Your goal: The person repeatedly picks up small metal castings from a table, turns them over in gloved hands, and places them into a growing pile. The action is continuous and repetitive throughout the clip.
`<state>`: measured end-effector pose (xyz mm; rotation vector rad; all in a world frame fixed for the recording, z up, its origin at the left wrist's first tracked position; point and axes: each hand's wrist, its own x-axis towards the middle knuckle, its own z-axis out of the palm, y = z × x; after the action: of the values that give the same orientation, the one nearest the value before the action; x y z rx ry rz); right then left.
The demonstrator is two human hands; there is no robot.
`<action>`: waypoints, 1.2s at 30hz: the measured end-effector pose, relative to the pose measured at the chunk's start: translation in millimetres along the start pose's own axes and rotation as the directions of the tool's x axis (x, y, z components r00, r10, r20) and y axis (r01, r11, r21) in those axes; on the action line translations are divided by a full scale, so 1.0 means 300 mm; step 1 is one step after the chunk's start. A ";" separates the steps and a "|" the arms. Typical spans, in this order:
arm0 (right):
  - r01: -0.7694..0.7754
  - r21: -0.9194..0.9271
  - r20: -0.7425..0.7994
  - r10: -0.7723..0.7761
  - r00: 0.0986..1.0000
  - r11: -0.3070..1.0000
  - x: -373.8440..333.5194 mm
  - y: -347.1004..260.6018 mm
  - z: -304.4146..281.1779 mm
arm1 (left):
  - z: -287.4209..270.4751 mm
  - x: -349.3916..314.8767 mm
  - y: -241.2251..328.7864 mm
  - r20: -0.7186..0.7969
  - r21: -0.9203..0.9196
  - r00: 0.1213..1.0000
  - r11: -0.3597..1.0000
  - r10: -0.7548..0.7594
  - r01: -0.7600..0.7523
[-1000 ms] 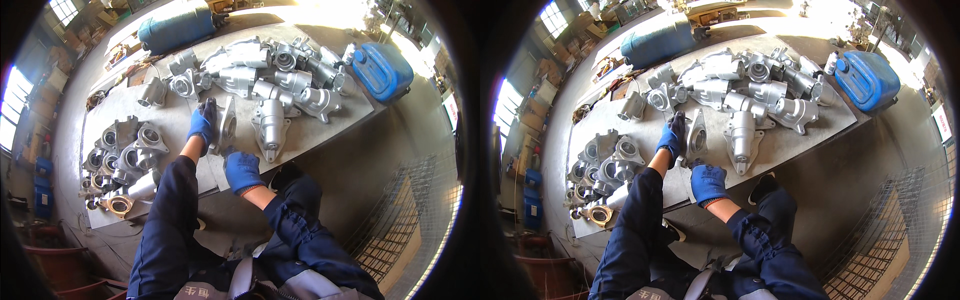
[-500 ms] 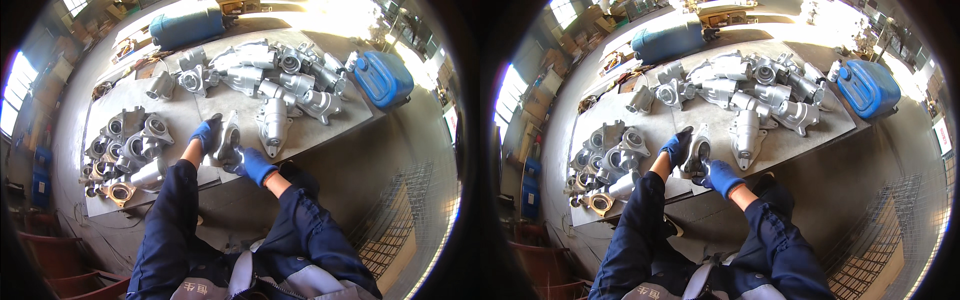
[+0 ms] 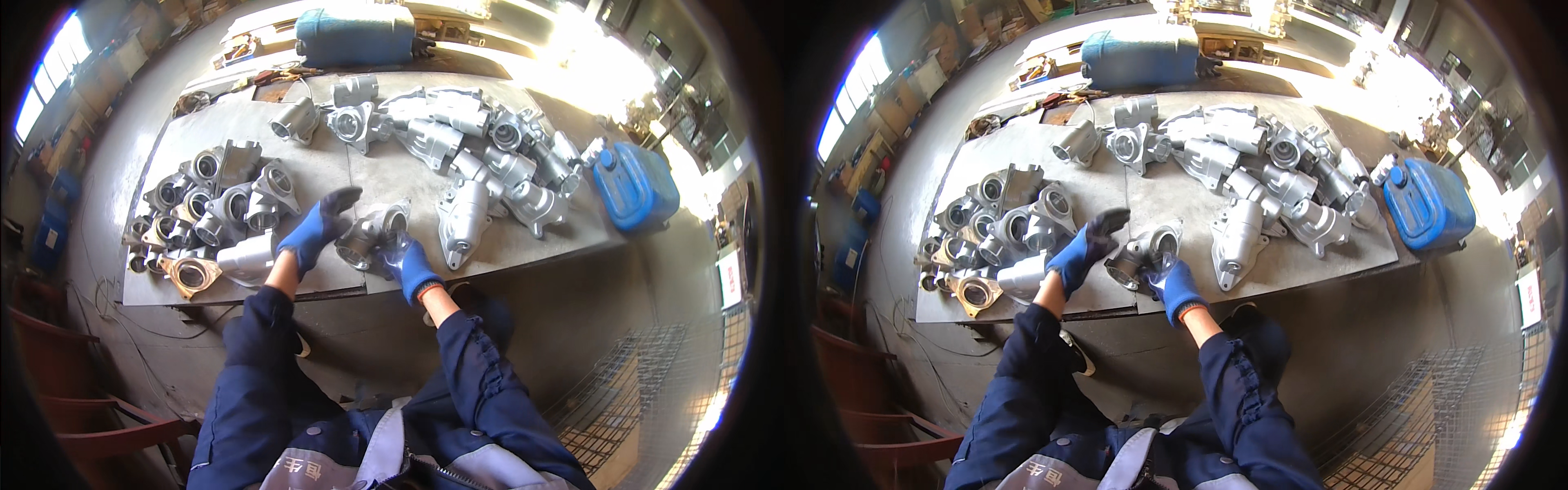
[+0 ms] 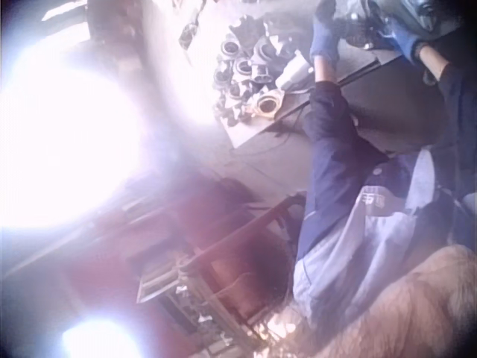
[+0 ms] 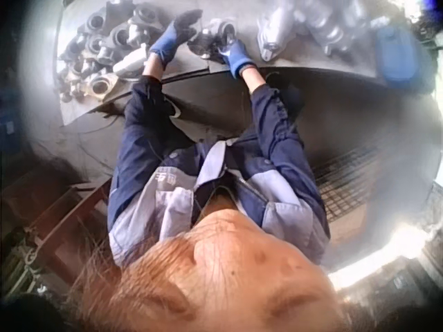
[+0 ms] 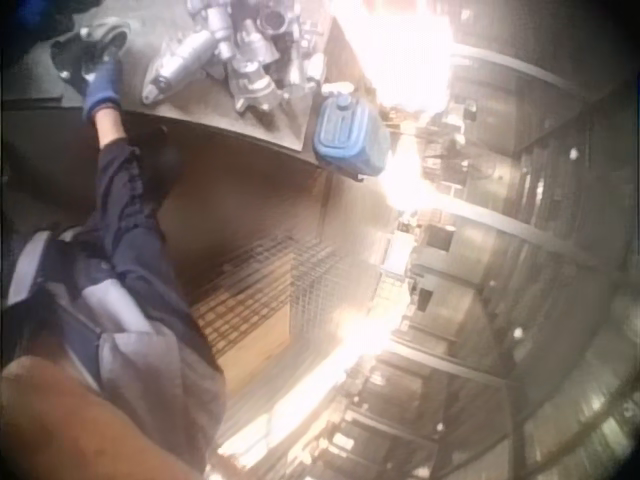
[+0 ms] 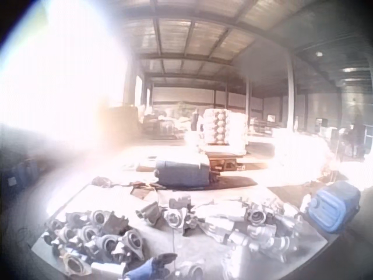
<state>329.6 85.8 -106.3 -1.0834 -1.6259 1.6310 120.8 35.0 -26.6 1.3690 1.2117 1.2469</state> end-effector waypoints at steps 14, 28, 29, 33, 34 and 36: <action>0.270 -0.856 0.445 -0.363 0.819 -0.441 -0.052 -0.374 0.017 | 0.118 -0.098 -0.145 -0.100 0.886 0.993 0.460 0.063 0.060; 0.264 -0.949 0.294 -0.178 0.939 -0.175 -0.127 -0.105 -0.079 | 0.136 -0.093 -0.125 -0.130 0.876 0.988 0.477 0.079 0.077; 0.286 -0.939 0.326 -0.230 0.917 -0.191 -0.145 -0.142 -0.059 | 0.132 -0.096 -0.131 -0.127 0.884 0.989 0.462 0.081 0.076; 0.303 -0.907 0.403 -0.389 0.829 -0.292 -0.087 -0.274 0.006 | 0.120 -0.092 -0.114 -0.119 0.902 0.993 0.416 -0.014 0.114; 0.297 -0.901 0.415 -0.432 0.801 -0.315 -0.070 -0.314 0.015 | 0.121 -0.100 -0.123 -0.122 0.905 0.992 0.413 0.018 0.104; 0.229 -0.881 0.407 -0.416 0.813 -0.414 -0.056 -0.318 0.005 | 0.133 -0.108 -0.125 -0.119 0.910 0.989 0.408 0.087 0.074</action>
<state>323.5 78.6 -10.0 -0.9190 -2.7700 -0.7956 156.6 7.3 -71.2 2.0606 2.1954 0.6055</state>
